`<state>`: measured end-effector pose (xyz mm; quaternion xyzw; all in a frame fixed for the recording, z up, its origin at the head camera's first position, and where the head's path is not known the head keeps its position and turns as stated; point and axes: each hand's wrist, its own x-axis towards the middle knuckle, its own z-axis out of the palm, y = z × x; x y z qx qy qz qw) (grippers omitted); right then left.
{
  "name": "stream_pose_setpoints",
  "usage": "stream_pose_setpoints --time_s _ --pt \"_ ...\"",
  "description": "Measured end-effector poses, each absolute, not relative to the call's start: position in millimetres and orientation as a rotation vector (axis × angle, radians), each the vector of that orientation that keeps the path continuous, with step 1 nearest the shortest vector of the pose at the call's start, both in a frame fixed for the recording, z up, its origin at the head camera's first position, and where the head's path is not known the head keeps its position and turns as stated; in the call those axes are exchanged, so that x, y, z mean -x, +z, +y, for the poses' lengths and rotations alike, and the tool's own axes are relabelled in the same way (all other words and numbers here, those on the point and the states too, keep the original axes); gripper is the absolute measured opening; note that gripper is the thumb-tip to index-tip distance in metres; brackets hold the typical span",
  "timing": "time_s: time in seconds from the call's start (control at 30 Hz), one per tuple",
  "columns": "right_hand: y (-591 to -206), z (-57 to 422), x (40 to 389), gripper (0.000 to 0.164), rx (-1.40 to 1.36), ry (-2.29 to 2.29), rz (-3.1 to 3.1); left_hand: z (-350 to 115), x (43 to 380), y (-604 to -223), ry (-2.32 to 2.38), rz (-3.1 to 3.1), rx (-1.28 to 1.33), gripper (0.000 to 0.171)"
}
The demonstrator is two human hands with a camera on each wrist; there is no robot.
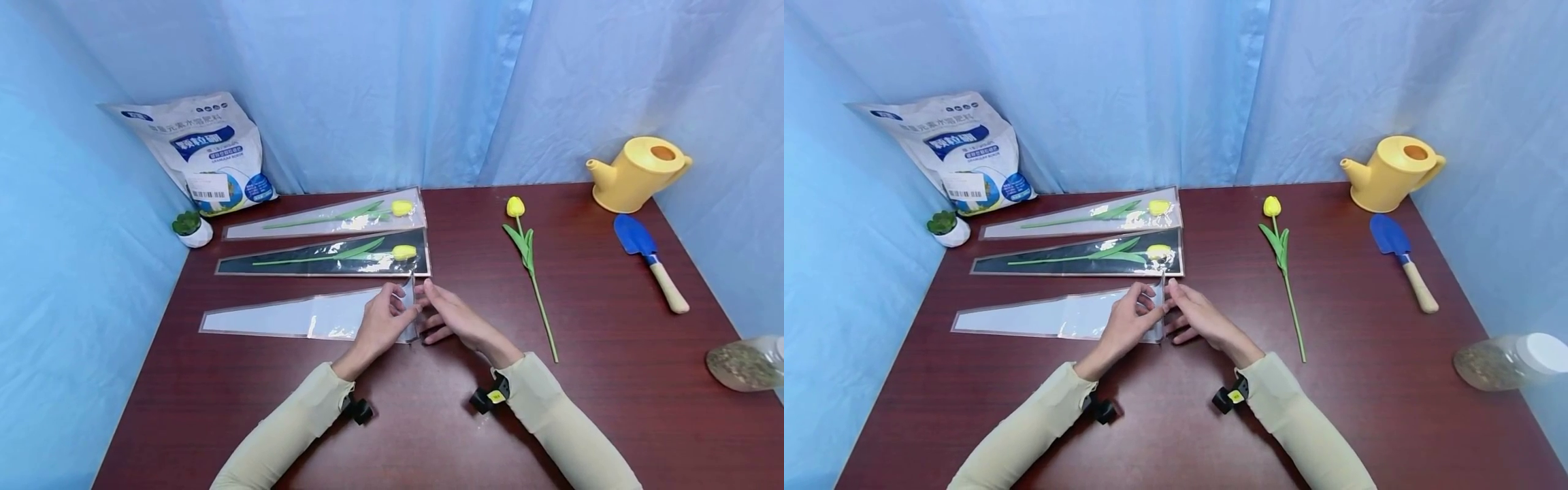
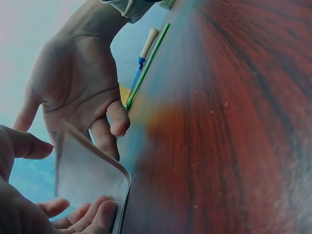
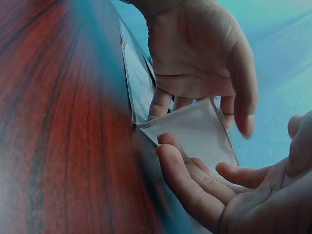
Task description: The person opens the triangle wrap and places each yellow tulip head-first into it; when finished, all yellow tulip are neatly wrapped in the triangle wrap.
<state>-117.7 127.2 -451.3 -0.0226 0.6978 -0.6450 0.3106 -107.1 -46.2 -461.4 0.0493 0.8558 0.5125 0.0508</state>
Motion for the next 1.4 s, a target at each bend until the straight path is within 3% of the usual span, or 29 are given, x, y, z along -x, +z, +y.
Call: stream_pose_setpoints --time_s 0.23,0.67,1.4 --pt "-452.9 122.8 120.1 0.068 0.050 -1.715 1.828 -47.6 108.2 -463.6 1.570 2.670 -0.114 0.011" --pt "-461.2 116.7 130.8 0.049 -0.070 -1.711 1.887 -50.7 112.1 -469.7 1.738 2.557 0.082 0.009" --pt "-465.0 108.0 144.3 0.024 -0.187 -1.661 2.201 -50.8 111.1 -473.3 1.860 2.427 0.155 0.018"
